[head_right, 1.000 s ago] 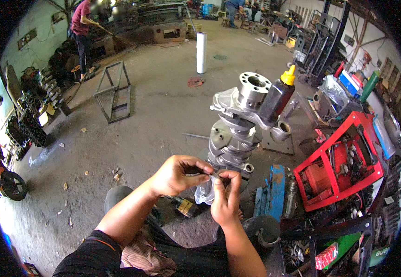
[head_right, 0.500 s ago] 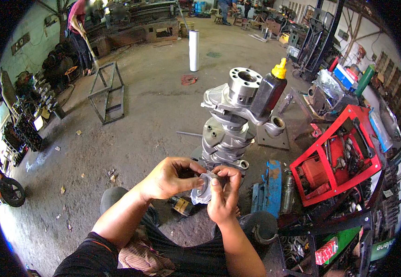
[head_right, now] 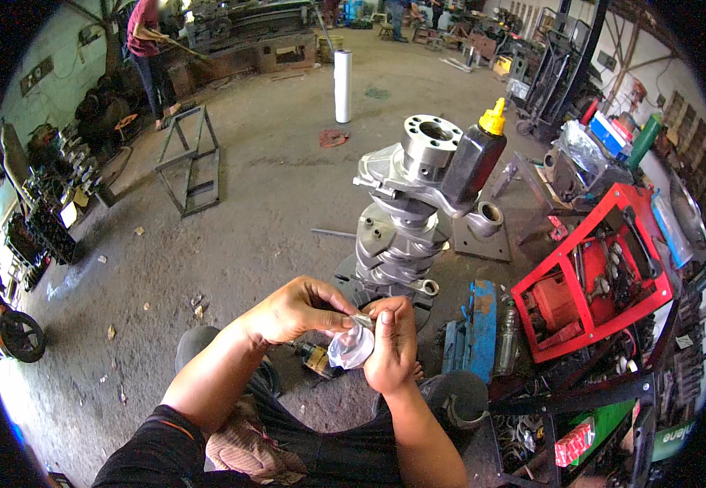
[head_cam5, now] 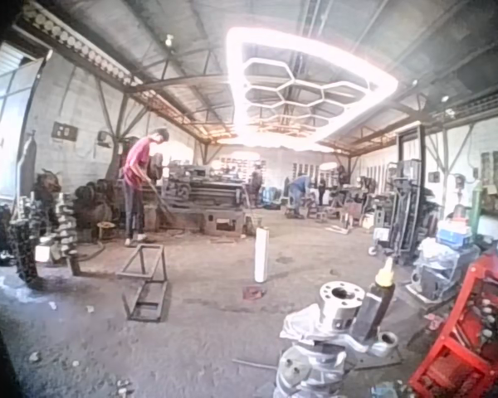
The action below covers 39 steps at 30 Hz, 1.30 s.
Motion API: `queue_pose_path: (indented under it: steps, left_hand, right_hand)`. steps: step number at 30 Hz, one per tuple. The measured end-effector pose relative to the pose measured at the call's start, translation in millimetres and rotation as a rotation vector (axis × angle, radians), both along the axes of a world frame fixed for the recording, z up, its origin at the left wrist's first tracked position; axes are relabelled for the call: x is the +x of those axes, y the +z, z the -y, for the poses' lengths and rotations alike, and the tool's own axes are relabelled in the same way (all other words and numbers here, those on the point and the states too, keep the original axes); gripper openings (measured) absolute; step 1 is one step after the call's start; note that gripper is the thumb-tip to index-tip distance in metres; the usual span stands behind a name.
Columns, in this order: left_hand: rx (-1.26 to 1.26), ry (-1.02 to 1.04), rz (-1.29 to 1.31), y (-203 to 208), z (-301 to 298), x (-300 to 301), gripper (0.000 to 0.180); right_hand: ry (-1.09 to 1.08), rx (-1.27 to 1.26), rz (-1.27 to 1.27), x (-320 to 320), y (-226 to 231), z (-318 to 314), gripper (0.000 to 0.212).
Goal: The person cleans a crankshaft bearing cap with a rag, applies oil to the bearing surface, and installs the cap onto the crankshaft. The person repeats this process for multiple bearing caps.
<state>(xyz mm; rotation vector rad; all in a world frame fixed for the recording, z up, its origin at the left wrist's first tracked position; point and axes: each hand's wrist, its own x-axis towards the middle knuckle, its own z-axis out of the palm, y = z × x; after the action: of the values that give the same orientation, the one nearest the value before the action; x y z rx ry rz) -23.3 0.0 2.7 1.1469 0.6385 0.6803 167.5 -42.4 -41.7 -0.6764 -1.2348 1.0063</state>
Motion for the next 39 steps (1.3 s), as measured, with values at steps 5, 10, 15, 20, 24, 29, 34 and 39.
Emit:
queue_pose_path:
  steps: [5, 10, 15, 20, 24, 29, 34, 39]
  left_hand:
    - [-0.124, 0.023, 0.093, -9.1, -2.5, 5.8, 0.024]
    - [-0.16, 0.067, 0.084, -16.2, -3.6, 8.1, 0.022]
    - [-0.286, -0.008, 0.183, -23.5, -5.5, 11.2, 0.022]
    - [-0.041, 0.104, 0.096, -31.4, -7.2, 21.7, 0.023]
    - [0.692, 0.306, -0.058, -32.4, -7.5, 29.2, 0.02]
    - [0.995, 0.343, -0.279, -19.4, -6.1, 15.5, 0.014]
    - [1.152, 0.406, -0.336, -3.8, -7.4, -0.3, 0.014]
    - [1.244, 0.787, -0.417, 5.7, 2.6, -16.1, 0.019]
  right_hand:
    - [0.034, 0.011, 0.172, 5.0, 11.4, 4.7, 0.028]
    - [0.065, -0.04, 0.189, 13.2, 11.4, 3.7, 0.034]
    - [0.083, -0.079, 0.094, 14.5, 5.7, 4.0, 0.032]
    - [0.017, -0.089, 0.135, 14.6, 2.3, 3.7, 0.025]
    - [-0.087, -0.125, 0.307, 13.8, -4.6, 1.6, 0.022]
    - [-0.114, -0.143, 0.399, 10.4, -8.8, -0.9, 0.032]
    - [0.124, -0.414, 0.052, 11.1, -3.7, -2.4, 0.031]
    - [0.129, -0.478, -0.092, 1.2, -10.5, 0.9, 0.024]
